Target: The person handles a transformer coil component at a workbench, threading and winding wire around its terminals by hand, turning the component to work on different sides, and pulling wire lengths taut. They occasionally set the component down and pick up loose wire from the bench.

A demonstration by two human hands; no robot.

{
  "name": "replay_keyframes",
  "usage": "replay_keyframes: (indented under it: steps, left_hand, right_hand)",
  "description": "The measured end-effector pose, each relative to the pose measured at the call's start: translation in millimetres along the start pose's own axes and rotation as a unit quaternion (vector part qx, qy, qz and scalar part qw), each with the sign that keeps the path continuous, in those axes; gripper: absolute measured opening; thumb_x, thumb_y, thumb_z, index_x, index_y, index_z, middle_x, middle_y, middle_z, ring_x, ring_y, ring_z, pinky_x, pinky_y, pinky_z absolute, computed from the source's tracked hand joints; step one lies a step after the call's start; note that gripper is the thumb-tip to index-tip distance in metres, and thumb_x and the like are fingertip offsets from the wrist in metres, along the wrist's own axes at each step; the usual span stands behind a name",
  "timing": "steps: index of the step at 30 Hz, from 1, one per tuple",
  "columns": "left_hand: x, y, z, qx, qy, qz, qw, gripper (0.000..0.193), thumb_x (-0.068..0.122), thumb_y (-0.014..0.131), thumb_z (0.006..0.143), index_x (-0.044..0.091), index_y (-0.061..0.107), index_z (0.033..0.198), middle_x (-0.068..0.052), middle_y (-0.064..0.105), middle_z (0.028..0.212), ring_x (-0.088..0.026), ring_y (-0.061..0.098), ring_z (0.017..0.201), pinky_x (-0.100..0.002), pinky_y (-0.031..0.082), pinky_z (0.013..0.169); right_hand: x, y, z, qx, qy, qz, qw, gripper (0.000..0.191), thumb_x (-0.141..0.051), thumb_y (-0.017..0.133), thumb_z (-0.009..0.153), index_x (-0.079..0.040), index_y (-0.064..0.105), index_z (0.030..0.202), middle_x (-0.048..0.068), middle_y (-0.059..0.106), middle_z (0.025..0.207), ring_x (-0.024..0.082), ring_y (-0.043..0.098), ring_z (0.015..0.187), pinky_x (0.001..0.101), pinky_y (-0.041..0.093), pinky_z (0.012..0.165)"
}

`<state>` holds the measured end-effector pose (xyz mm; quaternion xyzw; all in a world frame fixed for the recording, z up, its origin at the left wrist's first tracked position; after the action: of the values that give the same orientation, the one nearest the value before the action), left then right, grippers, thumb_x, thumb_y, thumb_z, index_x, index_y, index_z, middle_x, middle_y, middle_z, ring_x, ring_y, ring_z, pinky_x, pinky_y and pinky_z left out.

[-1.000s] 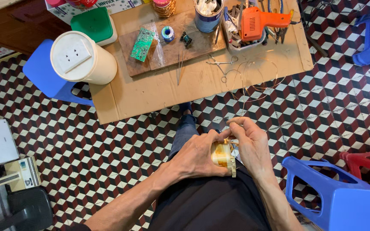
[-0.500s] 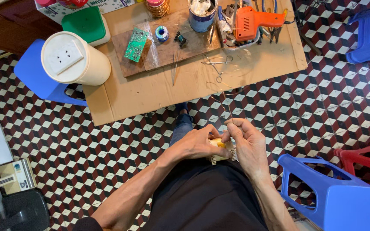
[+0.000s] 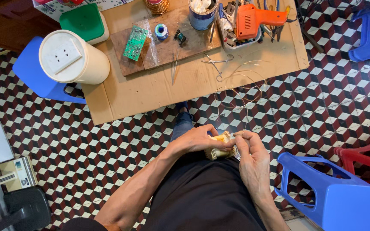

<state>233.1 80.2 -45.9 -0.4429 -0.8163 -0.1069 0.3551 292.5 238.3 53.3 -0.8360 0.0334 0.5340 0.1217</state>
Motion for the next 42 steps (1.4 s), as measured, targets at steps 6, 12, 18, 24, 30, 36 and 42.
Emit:
replay_keyframes:
  steps: [6, 12, 18, 24, 30, 36, 42]
  left_hand:
    - [-29.0, 9.0, 19.5, -0.015, -0.038, -0.062, 0.997, 0.089, 0.072, 0.078, 0.057, 0.001, 0.069, 0.110, -0.014, 0.073, 0.099, -0.023, 0.069, 0.089, -0.032, 0.051, 0.076]
    - [-53.7, 17.3, 35.7, -0.076, -0.081, -0.158, 0.981, 0.085, 0.070, 0.073, 0.067, 0.003, 0.064, 0.118, -0.012, 0.070, 0.104, -0.023, 0.068, 0.091, -0.036, 0.055, 0.078]
    - [-70.3, 26.2, 39.0, -0.108, -0.116, -0.200, 0.967, 0.079, 0.073, 0.060, 0.077, 0.008, 0.068, 0.121, -0.009, 0.070, 0.107, -0.022, 0.063, 0.097, -0.037, 0.050, 0.083]
    - [-92.7, 31.7, 62.5, -0.086, -0.102, -0.267, 0.954, 0.081, 0.073, 0.053, 0.086, 0.006, 0.067, 0.127, -0.012, 0.072, 0.117, -0.021, 0.066, 0.101, -0.032, 0.049, 0.088]
    - [-77.2, 29.0, 62.6, -0.123, 0.011, -0.308, 0.943, 0.077, 0.071, 0.052, 0.090, 0.008, 0.064, 0.133, -0.011, 0.069, 0.124, -0.019, 0.062, 0.105, -0.032, 0.047, 0.090]
    - [-40.1, -7.9, 30.8, 0.042, 0.070, -0.235, 0.968, 0.077, 0.047, 0.082, 0.078, -0.001, 0.057, 0.132, -0.015, 0.069, 0.120, -0.018, 0.069, 0.106, -0.031, 0.054, 0.093]
    - [2.7, -51.1, 43.2, 0.242, 0.094, -0.338, 0.905, 0.078, 0.056, 0.073, 0.079, -0.003, 0.056, 0.126, -0.015, 0.071, 0.109, -0.019, 0.071, 0.095, -0.033, 0.059, 0.081]
  right_hand:
    - [22.3, -5.6, -9.3, -0.001, 0.036, -0.016, 0.999, 0.020, -0.012, 0.055, 0.101, 0.000, 0.063, 0.115, 0.009, 0.077, 0.097, 0.008, 0.067, 0.088, 0.0228, 0.052, 0.079]
    - [45.1, -8.4, -9.9, -0.051, 0.091, -0.004, 0.995, 0.023, -0.019, 0.051, 0.104, -0.003, 0.062, 0.117, 0.008, 0.078, 0.095, 0.010, 0.068, 0.091, 0.0246, 0.052, 0.087]
    - [56.7, -6.8, -1.0, -0.103, 0.077, -0.027, 0.991, 0.028, -0.022, 0.048, 0.106, -0.003, 0.066, 0.116, 0.006, 0.078, 0.096, 0.010, 0.065, 0.098, 0.0269, 0.048, 0.096]
    - [69.6, -0.1, 21.1, -0.141, 0.095, -0.001, 0.985, 0.029, -0.021, 0.047, 0.105, -0.001, 0.068, 0.111, 0.006, 0.079, 0.101, 0.012, 0.067, 0.100, 0.0290, 0.051, 0.097]
    - [73.2, 9.0, 49.4, -0.173, 0.079, 0.059, 0.980, 0.028, -0.019, 0.048, 0.105, -0.001, 0.067, 0.112, 0.009, 0.078, 0.102, 0.012, 0.068, 0.102, 0.0291, 0.051, 0.097]
    - [64.4, 14.9, 63.2, -0.160, 0.088, 0.082, 0.980, 0.028, -0.019, 0.051, 0.105, 0.001, 0.068, 0.116, 0.012, 0.072, 0.107, 0.012, 0.065, 0.101, 0.0299, 0.050, 0.094]
    - [18.6, 29.5, 95.1, -0.110, 0.017, 0.232, 0.966, 0.030, -0.026, 0.048, 0.106, -0.002, 0.066, 0.109, 0.011, 0.074, 0.111, 0.012, 0.068, 0.106, 0.0281, 0.052, 0.100]
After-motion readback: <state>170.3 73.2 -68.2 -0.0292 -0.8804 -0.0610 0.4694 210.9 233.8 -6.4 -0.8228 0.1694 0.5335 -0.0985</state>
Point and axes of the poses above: each hand's wrist, its own z-axis towards the middle knuckle, its own y-axis out of the palm, x = y × z, the point moved 6 cm from there along z, towards the middle knuckle
